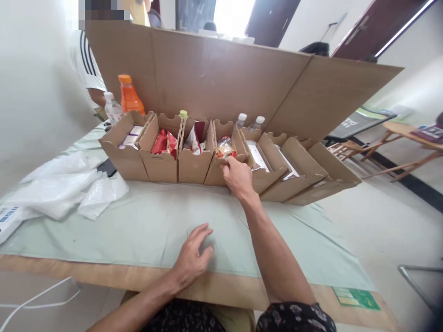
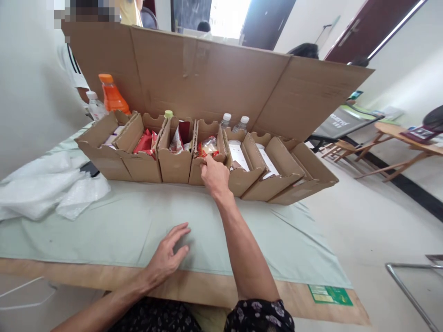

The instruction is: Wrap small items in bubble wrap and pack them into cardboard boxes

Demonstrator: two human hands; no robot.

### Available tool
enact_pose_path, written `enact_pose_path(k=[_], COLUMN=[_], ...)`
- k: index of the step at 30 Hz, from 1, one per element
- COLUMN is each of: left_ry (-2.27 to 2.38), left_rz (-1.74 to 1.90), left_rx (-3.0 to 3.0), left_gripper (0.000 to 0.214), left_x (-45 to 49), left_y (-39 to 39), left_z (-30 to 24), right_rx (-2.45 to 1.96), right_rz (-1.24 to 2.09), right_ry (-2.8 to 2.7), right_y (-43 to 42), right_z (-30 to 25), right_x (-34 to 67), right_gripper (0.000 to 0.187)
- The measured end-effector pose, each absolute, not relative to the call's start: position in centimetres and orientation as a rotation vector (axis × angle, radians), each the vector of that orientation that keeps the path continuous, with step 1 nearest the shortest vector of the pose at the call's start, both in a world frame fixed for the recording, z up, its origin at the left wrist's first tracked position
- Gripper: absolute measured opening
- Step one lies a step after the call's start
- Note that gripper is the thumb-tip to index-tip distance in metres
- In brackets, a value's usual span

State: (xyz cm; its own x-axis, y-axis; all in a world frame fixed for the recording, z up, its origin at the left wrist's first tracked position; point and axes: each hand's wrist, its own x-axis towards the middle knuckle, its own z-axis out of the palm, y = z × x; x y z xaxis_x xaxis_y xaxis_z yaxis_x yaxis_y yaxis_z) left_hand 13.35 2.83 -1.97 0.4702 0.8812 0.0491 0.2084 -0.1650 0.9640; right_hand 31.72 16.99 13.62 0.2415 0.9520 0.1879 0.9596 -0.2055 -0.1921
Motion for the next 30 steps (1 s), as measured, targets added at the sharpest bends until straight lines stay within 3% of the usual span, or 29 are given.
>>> enact_pose_path(k=[4, 8, 12, 16, 17, 20, 22, 27, 30], left_ry=[1.024, 1.011, 1.104, 1.096, 1.047, 0.922, 0.878, 0.906, 0.991], left_rz=[0.936, 1.072, 1.077, 1.150, 1.167, 1.126, 1.074, 1.059, 1.146], left_rx=[1.642, 1.628, 1.494, 1.474, 1.500, 1.561, 1.585, 1.542, 1.456], left_gripper=[0.038, 0.037, 0.050, 0.066, 0.069, 0.076, 0.077, 0.075, 0.073], left_x=[10.4, 10.3, 10.2, 9.9, 10.0, 10.9, 11.8, 12.9, 11.9], left_y=[1.9, 2.0, 2.3, 2.8, 2.9, 2.6, 2.3, 1.6, 1.7], left_z=[-3.4, -3.7, -3.1, -1.6, -1.1, 0.1, 0.5, 0.7, 0.6], right_rx=[-2.215, -1.909, -1.613, -1.795, -1.832, -1.786, -1.792, -2.015, -1.970], right_rz=[-0.109, -0.148, 0.017, 0.052, 0.028, 0.159, 0.325, 0.429, 0.434], right_ry=[-1.778, -1.844, -1.934, -1.534, -1.341, -0.992, -1.025, -1.095, -1.082], right_y=[13.2, 5.4, -4.2, -13.2, -15.1, -19.1, -20.0, -16.5, -11.9], right_z=[12.7, 11.9, 11.7, 10.3, 9.7, 7.5, 5.8, 2.6, 2.2], right_x=[30.9, 30.5, 32.8, 37.2, 38.1, 39.5, 39.1, 36.6, 36.3], right_gripper=[0.024, 0.022, 0.024, 0.021, 0.026, 0.066, 0.077, 0.053, 0.048])
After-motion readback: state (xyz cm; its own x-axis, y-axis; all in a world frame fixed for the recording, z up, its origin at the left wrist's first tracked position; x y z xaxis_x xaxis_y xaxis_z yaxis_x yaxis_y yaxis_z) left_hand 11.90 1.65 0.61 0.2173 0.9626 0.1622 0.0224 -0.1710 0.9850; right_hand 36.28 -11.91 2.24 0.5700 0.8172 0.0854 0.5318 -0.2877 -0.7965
